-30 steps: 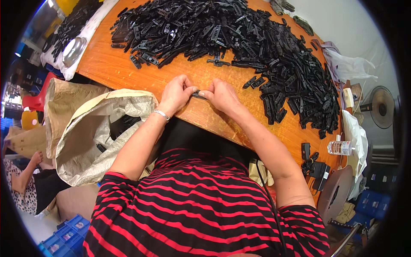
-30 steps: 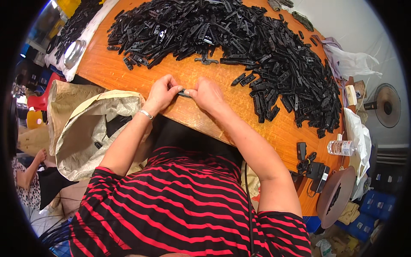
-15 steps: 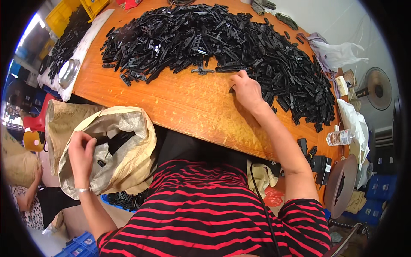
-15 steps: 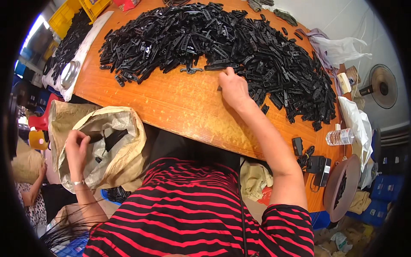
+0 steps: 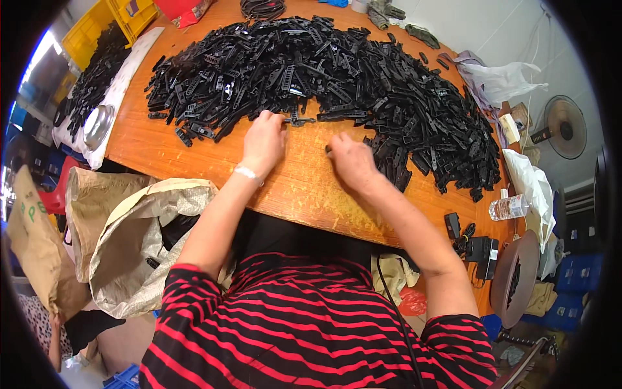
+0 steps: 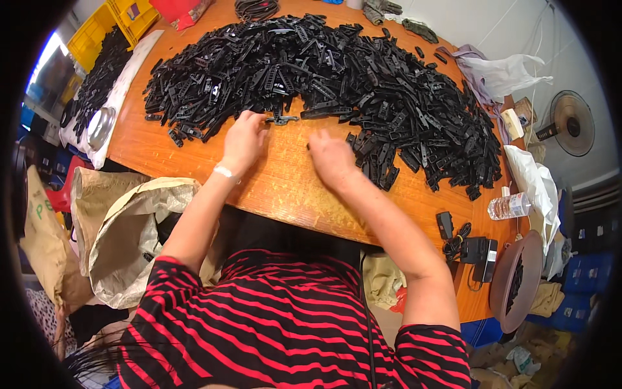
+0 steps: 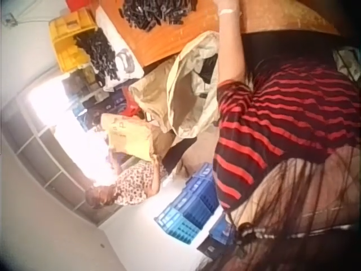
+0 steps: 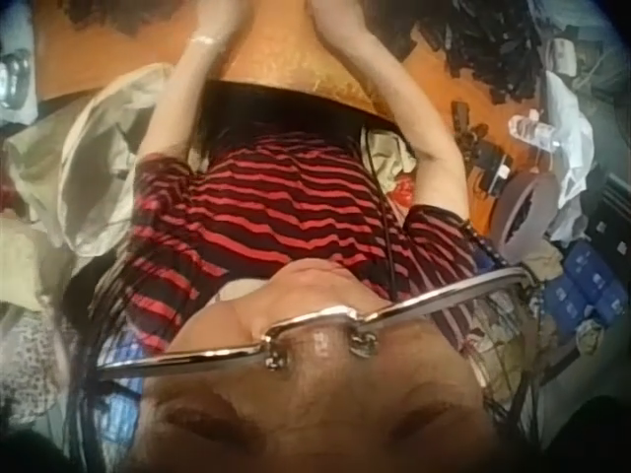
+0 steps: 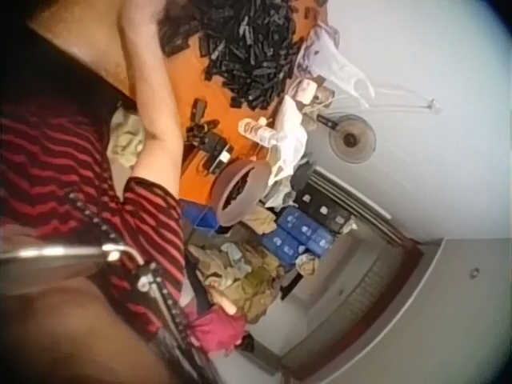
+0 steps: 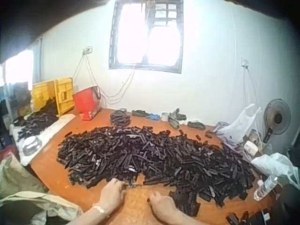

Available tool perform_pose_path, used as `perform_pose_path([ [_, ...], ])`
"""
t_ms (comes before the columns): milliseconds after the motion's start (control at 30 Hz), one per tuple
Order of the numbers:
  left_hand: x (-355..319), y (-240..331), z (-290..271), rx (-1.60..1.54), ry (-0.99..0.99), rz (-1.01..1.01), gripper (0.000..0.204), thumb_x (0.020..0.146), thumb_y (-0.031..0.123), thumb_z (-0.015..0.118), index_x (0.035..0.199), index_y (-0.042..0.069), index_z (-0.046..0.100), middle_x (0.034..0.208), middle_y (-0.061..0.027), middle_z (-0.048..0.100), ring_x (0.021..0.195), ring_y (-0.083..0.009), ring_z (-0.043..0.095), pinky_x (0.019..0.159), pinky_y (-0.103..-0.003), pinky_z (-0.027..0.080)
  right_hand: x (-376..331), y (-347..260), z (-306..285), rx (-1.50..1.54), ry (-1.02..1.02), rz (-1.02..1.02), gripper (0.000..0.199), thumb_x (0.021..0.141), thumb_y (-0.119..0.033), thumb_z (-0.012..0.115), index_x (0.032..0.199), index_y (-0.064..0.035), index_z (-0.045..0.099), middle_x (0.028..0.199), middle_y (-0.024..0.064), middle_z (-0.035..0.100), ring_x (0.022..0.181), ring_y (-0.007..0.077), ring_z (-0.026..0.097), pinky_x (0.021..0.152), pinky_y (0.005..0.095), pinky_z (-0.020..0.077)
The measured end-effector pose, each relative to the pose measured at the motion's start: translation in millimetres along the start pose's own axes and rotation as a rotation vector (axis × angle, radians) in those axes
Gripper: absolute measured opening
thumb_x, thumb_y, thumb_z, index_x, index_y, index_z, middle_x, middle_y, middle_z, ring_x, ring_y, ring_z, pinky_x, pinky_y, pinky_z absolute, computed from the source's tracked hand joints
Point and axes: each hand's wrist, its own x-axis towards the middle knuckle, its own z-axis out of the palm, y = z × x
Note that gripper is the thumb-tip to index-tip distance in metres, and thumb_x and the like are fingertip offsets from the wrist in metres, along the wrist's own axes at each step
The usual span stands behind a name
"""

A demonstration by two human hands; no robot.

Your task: Assembling small black plastic components at a workbench.

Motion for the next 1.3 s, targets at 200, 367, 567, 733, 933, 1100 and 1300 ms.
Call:
perform_pose_path([
  [200,21.3,4.0,26.7,0.11,-0.069,-0.061,0.019,0.078,0.011,0.07,0.096,0.006,0.064,0.103,-0.0105,0.06,0.101,-0.0312,0.057,0.084,-0.04,0.049,-3.1,-46.8,36.9,0.215,0.202,-0.207,0.009,0.088,-0.016,0.059,0.088,-0.0066,0.057,0.088,0.0129,0.057,0.064,0.0276,0.061,0.06,0.0384,0.0518],
  [367,6.6,-2.0,12.0,0.04,-0.102,-0.11,0.018,0.076,0.01,0.071,0.088,0.005,0.058,0.095,-0.013,0.059,0.092,-0.0336,0.058,0.078,-0.042,0.05,3.0,-57.3,40.4,0.378,0.263,-0.252,0.012,0.085,-0.015,0.062,0.095,-0.0071,0.061,0.088,0.015,0.057,0.067,0.0328,0.061,0.058,0.0401,0.0515],
  [567,-24.0,-4.2,-16.2,-0.214,-0.095,-0.146,0.02,0.074,0.007,0.071,0.086,0.005,0.054,0.082,-0.014,0.057,0.079,-0.0362,0.059,0.069,-0.043,0.047,12.2,-39.0,7.5,1.094,0.131,0.417,0.019,0.093,-0.018,0.06,0.103,-0.0018,0.059,0.08,0.0077,0.06,0.052,0.016,0.056,0.047,0.0295,0.047],
  [733,-24.9,5.2,-16.2,-0.437,-0.092,0.022,0.021,0.071,-0.002,0.07,0.084,0.004,0.054,0.08,-0.0116,0.056,0.072,-0.0312,0.059,0.063,-0.036,0.048,13.5,-24.8,-4.5,1.443,-0.068,0.481,0.023,0.094,-0.025,0.062,0.097,-0.0015,0.06,0.069,0.0008,0.057,0.047,0.006,0.049,0.041,0.0225,0.043],
  [933,-21.2,6.1,-35.3,-0.99,-0.441,-0.429,0.015,0.084,0.007,0.072,0.093,0.001,0.061,0.084,-0.0006,0.062,0.067,-0.0055,0.056,0.058,-0.02,0.047,3.2,-26.6,3.8,1.427,-0.083,0.534,0.018,0.093,-0.018,0.063,0.088,-0.0016,0.058,0.067,0.0014,0.058,0.047,0.0064,0.05,0.042,0.0225,0.0436],
  [1100,-27.1,-4.3,-22.5,-0.929,-0.355,-0.504,0.017,0.084,0.011,0.072,0.092,0.0,0.063,0.075,-0.0007,0.062,0.062,-0.0065,0.056,0.056,-0.02,0.046,3.4,-42.1,9.8,1.38,-0.032,0.454,0.017,0.093,-0.015,0.063,0.085,-0.0015,0.056,0.061,0.0012,0.056,0.046,0.007,0.05,0.041,0.0226,0.0432],
  [1300,-26.5,-10.5,-11.8,-0.811,-0.297,-0.503,0.016,0.082,0.012,0.073,0.086,-0.001,0.065,0.071,-0.0016,0.062,0.06,-0.0076,0.055,0.056,-0.023,0.046,13.6,-38.5,24.1,1.184,-0.005,0.359,0.017,0.092,-0.014,0.063,0.084,-0.0009,0.055,0.058,0.0015,0.056,0.045,0.0081,0.051,0.041,0.0235,0.0425],
])
